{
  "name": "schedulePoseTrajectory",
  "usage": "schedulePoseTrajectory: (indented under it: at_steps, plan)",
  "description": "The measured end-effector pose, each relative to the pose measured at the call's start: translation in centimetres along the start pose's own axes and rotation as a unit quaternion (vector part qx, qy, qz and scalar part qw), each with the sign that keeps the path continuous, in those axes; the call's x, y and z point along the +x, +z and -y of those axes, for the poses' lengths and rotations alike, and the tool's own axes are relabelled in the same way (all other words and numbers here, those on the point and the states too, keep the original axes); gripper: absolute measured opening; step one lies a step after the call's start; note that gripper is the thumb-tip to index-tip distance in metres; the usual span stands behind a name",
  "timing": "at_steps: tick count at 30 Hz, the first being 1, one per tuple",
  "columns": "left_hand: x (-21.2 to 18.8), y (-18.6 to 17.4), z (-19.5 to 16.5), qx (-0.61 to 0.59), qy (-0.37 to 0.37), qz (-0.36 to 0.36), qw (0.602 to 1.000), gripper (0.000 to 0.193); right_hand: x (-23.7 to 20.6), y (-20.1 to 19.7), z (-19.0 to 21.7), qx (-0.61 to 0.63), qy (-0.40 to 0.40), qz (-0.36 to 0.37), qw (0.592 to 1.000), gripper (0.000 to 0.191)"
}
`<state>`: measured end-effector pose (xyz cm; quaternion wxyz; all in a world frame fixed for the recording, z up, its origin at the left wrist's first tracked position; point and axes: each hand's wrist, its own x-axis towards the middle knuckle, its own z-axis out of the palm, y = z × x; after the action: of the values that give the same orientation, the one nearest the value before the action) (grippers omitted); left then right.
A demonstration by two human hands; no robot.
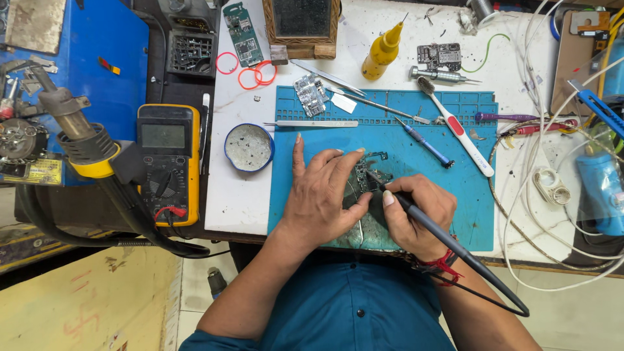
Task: The person uses a soldering iron to apply heat to a small green circuit board held on a blue mat. They repeatedly touch the iron tip to different points on the board while holding it steady with the other hand. The workspace contains a multimeter, tweezers, and other electronics tools.
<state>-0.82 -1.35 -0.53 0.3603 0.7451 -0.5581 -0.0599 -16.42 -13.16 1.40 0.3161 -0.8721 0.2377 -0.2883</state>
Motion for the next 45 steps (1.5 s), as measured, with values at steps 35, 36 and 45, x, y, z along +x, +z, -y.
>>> schedulePoseTrajectory:
  at_steps: [35, 36, 45]
  plan:
    - [0.01, -0.08, 0.09, -0.006, 0.0, -0.001, 1.0, 0.074, 0.14, 0.12, 0.04, 0.004, -0.006, 0.0, 1.0, 0.009]
    - [0.02, -0.05, 0.02, -0.007, 0.0, 0.0, 1.0, 0.074, 0.1, 0.07, 0.03, 0.004, -0.002, 0.001, 1.0, 0.01]
    - [0.11, -0.11, -0.02, -0.008, -0.001, 0.004, 1.0, 0.074, 0.18, 0.0, 0.11, 0.0, 0.001, 0.005, 1.0, 0.01]
